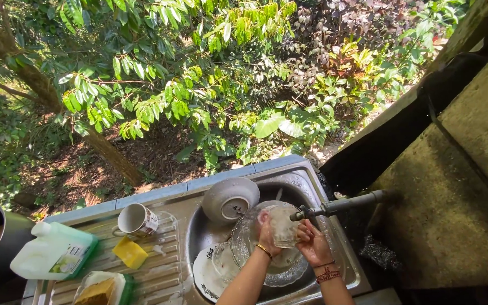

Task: Washing and rinsing dishes in an outdoor sink and placing them in a drying rack.

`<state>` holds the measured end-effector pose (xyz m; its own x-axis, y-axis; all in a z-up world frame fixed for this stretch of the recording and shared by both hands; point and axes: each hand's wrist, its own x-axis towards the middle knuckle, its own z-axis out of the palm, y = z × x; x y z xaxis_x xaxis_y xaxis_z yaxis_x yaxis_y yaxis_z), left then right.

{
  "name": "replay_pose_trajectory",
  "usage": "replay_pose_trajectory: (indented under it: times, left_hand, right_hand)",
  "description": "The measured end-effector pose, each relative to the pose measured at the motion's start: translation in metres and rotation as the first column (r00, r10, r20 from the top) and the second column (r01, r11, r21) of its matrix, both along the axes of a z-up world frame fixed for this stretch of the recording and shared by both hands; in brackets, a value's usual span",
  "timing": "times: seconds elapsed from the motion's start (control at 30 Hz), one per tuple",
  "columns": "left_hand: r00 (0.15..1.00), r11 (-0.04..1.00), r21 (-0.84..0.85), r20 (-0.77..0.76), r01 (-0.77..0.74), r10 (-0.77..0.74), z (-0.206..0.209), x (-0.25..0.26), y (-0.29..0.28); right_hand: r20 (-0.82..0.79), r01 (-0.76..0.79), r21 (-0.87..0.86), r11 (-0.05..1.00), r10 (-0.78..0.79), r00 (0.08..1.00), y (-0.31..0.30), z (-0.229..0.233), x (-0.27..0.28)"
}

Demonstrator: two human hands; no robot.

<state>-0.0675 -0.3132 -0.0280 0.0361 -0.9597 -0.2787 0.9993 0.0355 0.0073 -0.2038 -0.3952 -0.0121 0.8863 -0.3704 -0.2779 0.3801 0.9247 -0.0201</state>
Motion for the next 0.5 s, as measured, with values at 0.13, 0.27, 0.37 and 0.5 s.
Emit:
replay_pose_trajectory:
  times: [0.13,0.27,0.37,0.5]
  left_hand:
    - [0.988,0.998,0.015,-0.138,0.066,-0.063,-0.024,0.004,-0.003]
    - [0.99,0.982,-0.151,-0.07,0.11,-0.122,0.019,-0.004,-0.006]
    - [0.986,0.983,-0.092,0.067,0.161,-0.155,-0.014,-0.005,-0.034]
    - [0.933,0.952,0.298,0.357,-0.077,-0.036,0.025,-0.007,-0.035]
  right_hand:
    - [-0.008,0.068,0.06,0.996,-0.068,0.998,0.009,0.0,0.001]
    - [-0.064,0.224,0.12,0.967,-0.217,0.974,0.005,-0.02,-0.003]
    - [-0.067,0.298,0.129,0.946,-0.292,0.954,-0.001,-0.028,-0.009]
    - [0.017,0.323,0.201,0.925,-0.333,0.943,-0.005,-0.033,-0.017]
